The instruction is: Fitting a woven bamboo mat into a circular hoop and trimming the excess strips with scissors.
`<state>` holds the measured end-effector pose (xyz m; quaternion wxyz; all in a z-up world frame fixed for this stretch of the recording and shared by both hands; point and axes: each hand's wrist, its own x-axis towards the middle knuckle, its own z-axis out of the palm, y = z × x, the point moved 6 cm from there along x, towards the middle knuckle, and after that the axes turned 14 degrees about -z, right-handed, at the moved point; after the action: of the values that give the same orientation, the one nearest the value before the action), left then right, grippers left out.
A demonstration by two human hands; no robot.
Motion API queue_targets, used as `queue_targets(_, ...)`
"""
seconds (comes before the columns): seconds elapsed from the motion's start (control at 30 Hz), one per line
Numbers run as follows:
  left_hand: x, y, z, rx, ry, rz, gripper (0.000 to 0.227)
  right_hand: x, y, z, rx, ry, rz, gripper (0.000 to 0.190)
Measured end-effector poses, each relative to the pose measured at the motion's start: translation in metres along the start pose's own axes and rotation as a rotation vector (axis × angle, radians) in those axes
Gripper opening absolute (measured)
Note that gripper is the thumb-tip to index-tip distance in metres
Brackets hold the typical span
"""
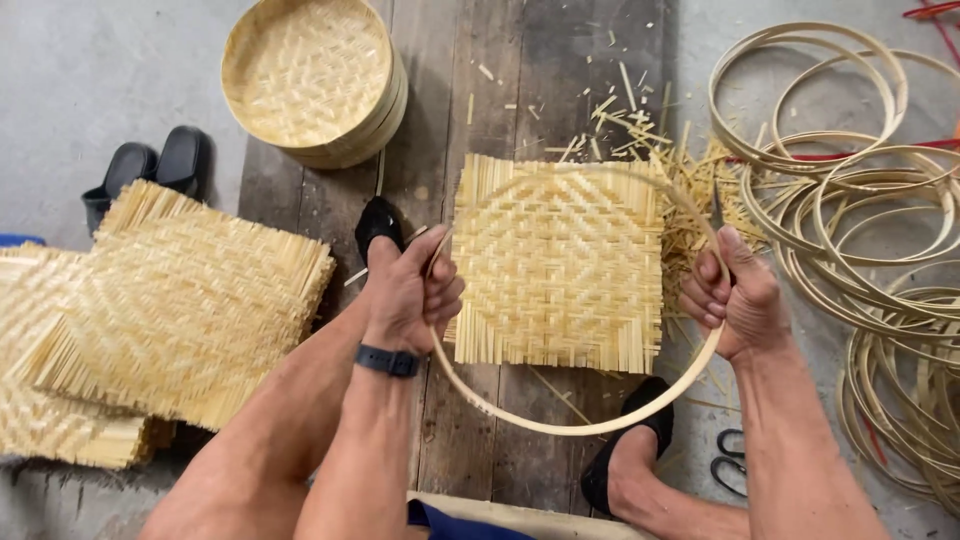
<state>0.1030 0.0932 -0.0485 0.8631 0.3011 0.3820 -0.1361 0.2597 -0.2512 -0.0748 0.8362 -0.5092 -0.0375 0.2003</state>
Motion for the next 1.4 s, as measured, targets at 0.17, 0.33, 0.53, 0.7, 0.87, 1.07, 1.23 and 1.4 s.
queue_targets(0.17, 0.018, -0.030, -0.016, -0.003, -0.035, -0.120, 0.052, 0.004, -0.011, 0.009, -0.123, -0.072, 0.044, 0.045)
queue_targets(0.33, 0.032, -0.044, 0.002, -0.426, -0.037, 0.137, 0.036, 0.003, -0.013, 0.045, -0.514, 0.143, 0.091, 0.034)
queue_targets(0.53, 0.074, -0.065, -0.050, 0.151, 0.488, 0.307, 0.037, 0.020, 0.049, -0.024, -0.951, 0.255, 0.144, 0.034)
queue_targets(0.7, 0.101, -0.044, -0.080, 1.040, 0.952, 0.487, 0.023, 0.043, 0.097, -0.068, -1.273, 0.114, 0.102, 0.032)
queue_targets(0.87, 0.116, -0.047, -0.090, 1.137, 0.921, 0.379, 0.021, 0.041, 0.108, -0.068, -1.324, 0.084, -0.040, 0.033)
queue_targets(1.07, 0.130, -0.051, -0.085, 1.350, 0.896, 0.663, 0.016, 0.038, 0.113, -0.082, -1.220, 0.246, 0.162, 0.028)
queue_targets(1.23, 0.119, -0.045, -0.075, 1.170, 0.907, 0.429, 0.017, 0.036, 0.122, -0.098, -1.262, 0.175, 0.023, 0.024)
queue_targets(1.4, 0.148, -0.028, -0.087, 1.127, 0.857, 0.383, 0.022, 0.050, 0.121, -0.100, -1.326, 0.169, -0.034, 0.023)
